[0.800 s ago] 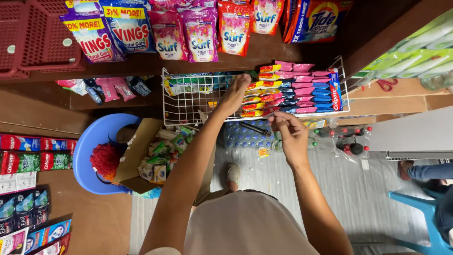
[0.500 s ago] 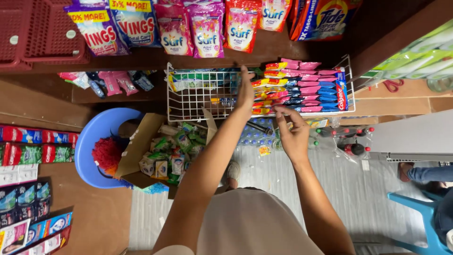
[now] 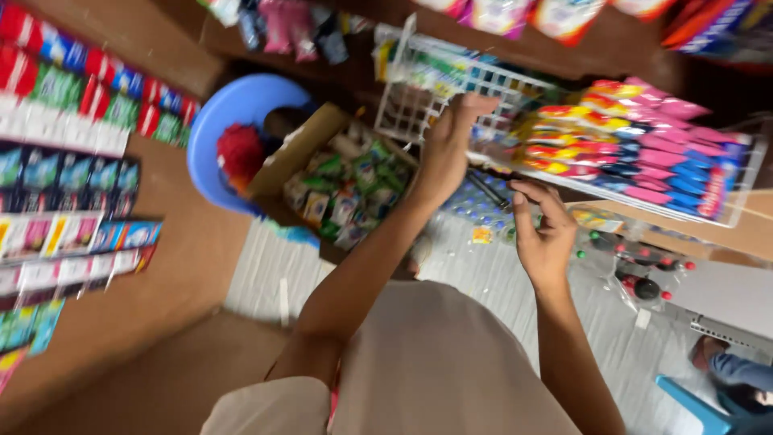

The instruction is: Restocking detergent sachets from a cardboard box onto a wire shelf.

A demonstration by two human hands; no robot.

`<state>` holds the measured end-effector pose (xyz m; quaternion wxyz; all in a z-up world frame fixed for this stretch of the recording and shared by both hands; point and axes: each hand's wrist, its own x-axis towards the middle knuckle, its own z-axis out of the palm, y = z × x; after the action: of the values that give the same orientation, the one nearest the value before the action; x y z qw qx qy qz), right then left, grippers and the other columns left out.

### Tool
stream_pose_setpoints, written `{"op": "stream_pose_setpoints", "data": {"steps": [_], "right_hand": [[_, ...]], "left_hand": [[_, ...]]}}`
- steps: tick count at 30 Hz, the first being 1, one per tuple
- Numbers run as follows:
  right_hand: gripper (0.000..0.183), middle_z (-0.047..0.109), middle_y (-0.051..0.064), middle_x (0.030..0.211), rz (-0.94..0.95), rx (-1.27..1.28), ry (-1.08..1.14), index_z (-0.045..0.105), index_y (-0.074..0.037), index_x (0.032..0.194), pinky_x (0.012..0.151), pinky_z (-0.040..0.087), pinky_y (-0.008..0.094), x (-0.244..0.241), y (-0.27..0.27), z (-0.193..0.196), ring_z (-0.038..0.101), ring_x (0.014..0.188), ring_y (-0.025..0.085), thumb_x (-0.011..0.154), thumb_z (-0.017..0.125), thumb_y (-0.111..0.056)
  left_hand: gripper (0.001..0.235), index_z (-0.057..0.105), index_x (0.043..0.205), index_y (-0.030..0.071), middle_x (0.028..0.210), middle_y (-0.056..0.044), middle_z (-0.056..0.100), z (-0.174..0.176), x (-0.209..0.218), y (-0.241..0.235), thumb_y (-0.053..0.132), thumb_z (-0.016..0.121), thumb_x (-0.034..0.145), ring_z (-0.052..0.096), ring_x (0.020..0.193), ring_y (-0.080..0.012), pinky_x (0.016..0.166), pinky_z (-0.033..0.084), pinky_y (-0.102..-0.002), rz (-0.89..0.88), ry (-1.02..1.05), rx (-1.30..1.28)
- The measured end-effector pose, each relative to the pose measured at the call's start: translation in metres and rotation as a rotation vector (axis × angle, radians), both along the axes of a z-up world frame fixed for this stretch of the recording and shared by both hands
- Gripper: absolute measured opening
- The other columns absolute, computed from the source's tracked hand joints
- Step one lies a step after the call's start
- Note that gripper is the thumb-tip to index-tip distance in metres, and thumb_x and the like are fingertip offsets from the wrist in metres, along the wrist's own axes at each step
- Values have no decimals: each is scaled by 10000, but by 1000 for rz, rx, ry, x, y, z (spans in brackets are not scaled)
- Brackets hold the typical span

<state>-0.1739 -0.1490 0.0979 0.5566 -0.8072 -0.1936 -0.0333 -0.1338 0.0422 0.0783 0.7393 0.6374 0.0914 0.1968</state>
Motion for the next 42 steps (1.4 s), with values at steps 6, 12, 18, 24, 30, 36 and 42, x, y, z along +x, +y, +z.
{"op": "stream_pose_setpoints", "data": {"steps": [6,12,18,24,30,36,42], "right_hand": [[139,738,112,1144,263,-112,22,719,-8,1165,970,511,300,-13,40,-33,678,1052,188,1042,669,-48],[199,723,114,1158,507,-193,2,709,-44,1178,947,539,361,-26,82,-90,676,1110,268,985,707,-93],[209,676,119,1302,639,-334,-29,716,-80,1172,1045,498,434,-38,116,-179,610,1241,317,968,720,-123],[295,598,136,1447,681,-636,-23,712,-118,1227,1149,376,482,-54,128,-245,461,1414,370,953,694,-224],[429,474,144,1552,723,-822,44,635,-147,1330,1168,307,515,-65,126,-258,291,1502,370,915,701,-235],[460,484,109,1547,716,-834,120,615,-150,1367,1185,306,503,-68,126,-252,240,1540,351,924,695,-244],[453,539,105,1499,696,-788,100,641,-136,1333,1185,353,489,-71,127,-261,253,1536,365,898,725,-229]], "left_hand": [[390,541,770,24,693,-9,443,-71,-90,105,220,549,1107,431,661,-99,609,400,-312,343,44,1],[501,374,744,44,664,-12,255,-153,-161,159,301,478,1161,248,628,-93,577,244,-364,544,188,261],[368,505,861,17,716,-195,516,-283,-193,159,267,501,1131,525,630,-363,599,397,-468,554,408,551],[406,550,1141,44,1040,-243,679,-404,-208,143,248,737,844,663,977,-443,790,528,-529,237,832,485],[452,521,1286,60,1269,-259,624,-466,-203,128,169,703,888,626,1158,-470,925,518,-566,18,1081,567],[388,540,1240,62,1326,-229,541,-426,-195,112,190,690,907,569,1215,-434,963,518,-523,-14,1197,617],[185,619,1179,181,1316,-185,542,-439,-208,109,231,637,1002,503,1282,-409,1004,450,-597,3,1236,658]]}}
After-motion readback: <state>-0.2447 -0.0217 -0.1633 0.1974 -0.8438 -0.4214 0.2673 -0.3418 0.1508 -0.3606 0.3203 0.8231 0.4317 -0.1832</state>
